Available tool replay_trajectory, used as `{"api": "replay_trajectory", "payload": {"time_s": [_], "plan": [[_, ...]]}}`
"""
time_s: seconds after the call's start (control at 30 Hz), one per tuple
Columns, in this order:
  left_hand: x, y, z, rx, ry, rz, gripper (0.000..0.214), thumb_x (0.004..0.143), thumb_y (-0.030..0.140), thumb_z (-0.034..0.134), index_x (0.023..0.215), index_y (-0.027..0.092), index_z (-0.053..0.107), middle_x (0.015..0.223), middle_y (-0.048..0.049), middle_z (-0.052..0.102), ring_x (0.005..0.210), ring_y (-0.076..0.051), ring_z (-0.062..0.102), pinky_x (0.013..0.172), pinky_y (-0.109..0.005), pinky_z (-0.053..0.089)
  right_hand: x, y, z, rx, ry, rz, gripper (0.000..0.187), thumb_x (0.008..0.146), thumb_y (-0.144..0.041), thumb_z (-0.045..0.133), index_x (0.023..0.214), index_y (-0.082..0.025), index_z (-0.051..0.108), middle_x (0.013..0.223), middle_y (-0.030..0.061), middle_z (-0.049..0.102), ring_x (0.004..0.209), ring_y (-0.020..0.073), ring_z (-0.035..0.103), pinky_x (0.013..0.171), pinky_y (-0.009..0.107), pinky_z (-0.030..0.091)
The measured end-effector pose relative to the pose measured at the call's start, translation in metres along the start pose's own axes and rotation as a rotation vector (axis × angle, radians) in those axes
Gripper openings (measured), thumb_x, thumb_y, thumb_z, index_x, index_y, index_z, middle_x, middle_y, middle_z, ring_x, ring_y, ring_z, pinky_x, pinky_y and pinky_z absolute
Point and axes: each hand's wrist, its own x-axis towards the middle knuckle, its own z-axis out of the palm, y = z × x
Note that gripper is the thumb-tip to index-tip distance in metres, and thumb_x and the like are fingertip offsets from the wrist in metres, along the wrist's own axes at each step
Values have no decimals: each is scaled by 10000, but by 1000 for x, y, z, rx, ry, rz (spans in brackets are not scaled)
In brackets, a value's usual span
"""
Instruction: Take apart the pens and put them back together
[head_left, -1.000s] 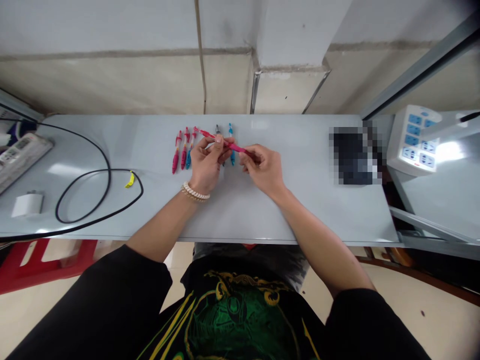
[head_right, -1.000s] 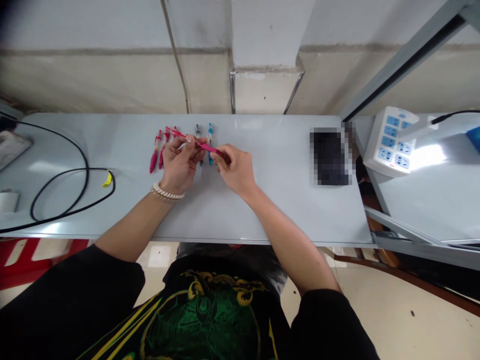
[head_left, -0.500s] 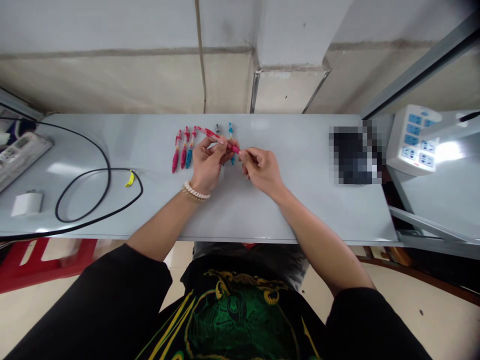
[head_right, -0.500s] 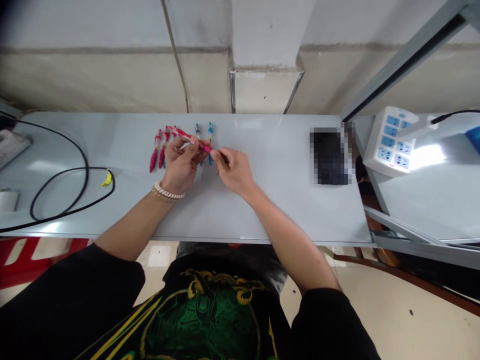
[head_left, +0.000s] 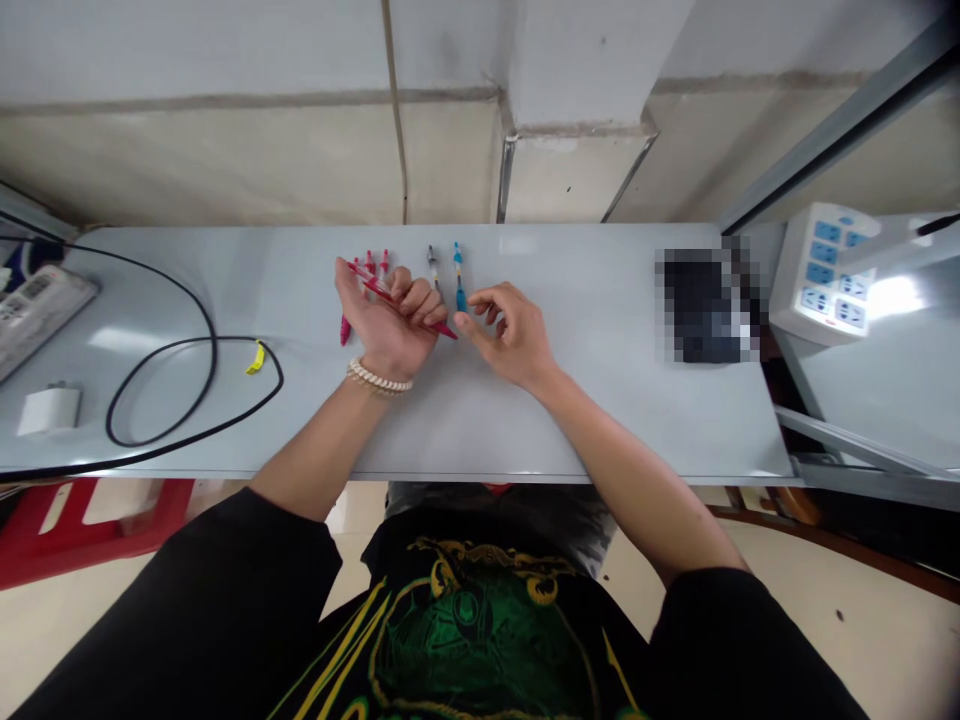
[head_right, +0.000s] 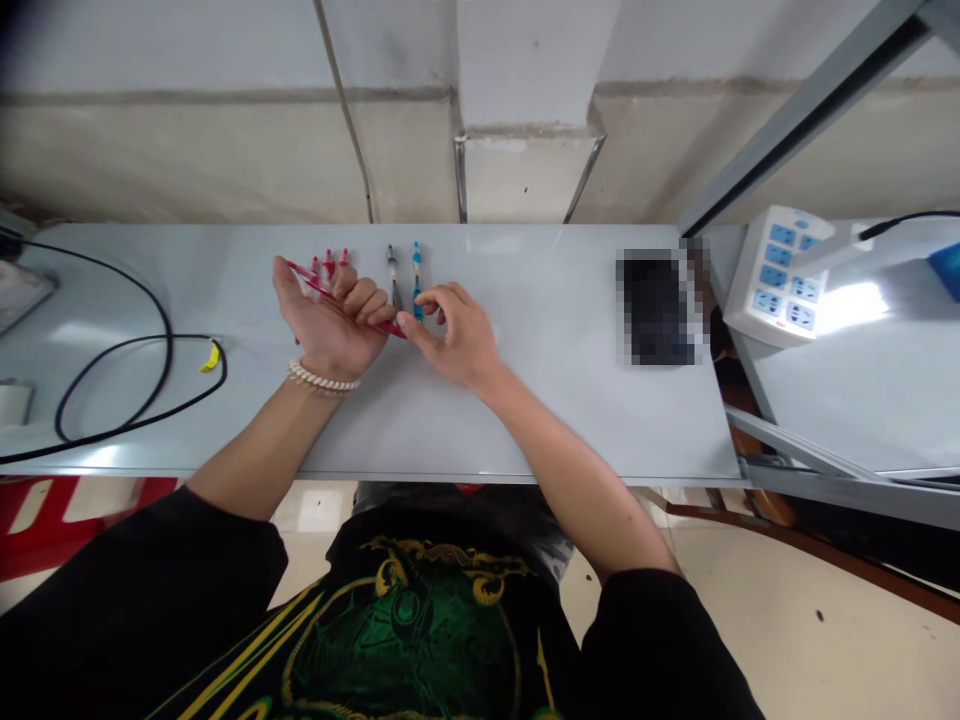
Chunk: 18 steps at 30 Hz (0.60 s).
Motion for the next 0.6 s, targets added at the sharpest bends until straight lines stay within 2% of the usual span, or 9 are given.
{"api": "replay_trajectory", "payload": {"time_s": [0.07,0.23,0.6], "plan": [[-1,4,0,54,52,-13,799,1006,929,280,596,244,255,521,46,132,475,-115,115,450,-330,212,1,-1,-1,11,18,1,506,1037,-717,619,942,-224,684,950,55,702,775,160,589,748,327,526],[-5,9,5,78,88,33,768,1055,834,284,574,238,225,519,52,77,478,-120,50,420,-325,161,3,-2,-5,-4,49,31,629,1094,-788,433,842,-240,609,846,44,649,769,174,589,738,349,490],[-4,8,-4,117,69,49,747,1031,839,484,610,240,340,469,37,170,454,-125,201,464,-338,211,2,-2,-4,-52,1,24,702,1100,-818,344,740,-239,511,770,43,586,723,176,531,689,355,428]]}}
